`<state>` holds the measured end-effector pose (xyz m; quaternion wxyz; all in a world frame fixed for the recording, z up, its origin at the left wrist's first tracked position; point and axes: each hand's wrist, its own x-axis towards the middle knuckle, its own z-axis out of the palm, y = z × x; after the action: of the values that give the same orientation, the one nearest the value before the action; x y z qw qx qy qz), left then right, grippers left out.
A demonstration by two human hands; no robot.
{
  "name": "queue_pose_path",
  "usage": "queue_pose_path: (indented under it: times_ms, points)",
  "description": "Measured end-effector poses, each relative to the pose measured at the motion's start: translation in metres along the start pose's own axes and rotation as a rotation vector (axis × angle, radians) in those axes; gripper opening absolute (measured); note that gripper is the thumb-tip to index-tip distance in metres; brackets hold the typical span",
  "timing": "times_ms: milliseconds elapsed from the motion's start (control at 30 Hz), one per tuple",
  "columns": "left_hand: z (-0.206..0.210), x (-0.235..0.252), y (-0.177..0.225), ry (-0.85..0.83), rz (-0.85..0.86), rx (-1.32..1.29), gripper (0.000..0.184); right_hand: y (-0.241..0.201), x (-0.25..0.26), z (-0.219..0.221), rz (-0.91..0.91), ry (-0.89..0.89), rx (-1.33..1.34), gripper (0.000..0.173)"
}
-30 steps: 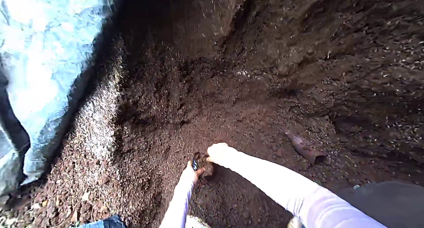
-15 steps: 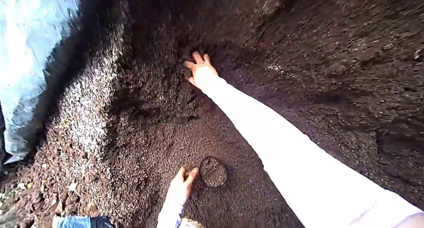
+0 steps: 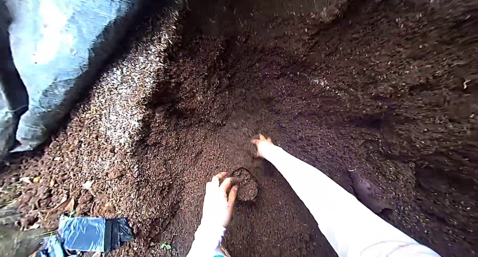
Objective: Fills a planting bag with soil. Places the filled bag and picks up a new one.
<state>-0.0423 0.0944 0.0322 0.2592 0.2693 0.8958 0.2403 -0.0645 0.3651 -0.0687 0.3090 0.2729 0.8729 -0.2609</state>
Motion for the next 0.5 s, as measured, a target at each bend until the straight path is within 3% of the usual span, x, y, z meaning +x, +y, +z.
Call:
queue_pose_path:
  times_ms: [133,267,333,500]
  points:
    - [0.009,0.003,0.000,-0.124,-0.093,-0.019,0.049,-0.017,-0.062,-0.023,-0.139,-0.095,0.163,0.087]
    - [0.019,0.005,-0.002,-0.121,-0.030,-0.179,0.060,-0.048,-0.152,-0.021,-0.261,-0.155,0.819,0.079]
    - [0.013,0.004,0.006,-0.127,-0.042,-0.197,0.057,-0.061,-0.173,-0.004,-0.262,-0.168,0.986,0.073]
    - [0.010,0.001,0.004,-0.157,-0.071,-0.231,0.056,-0.065,-0.175,0.035,-0.285,0.134,0.284,0.054]
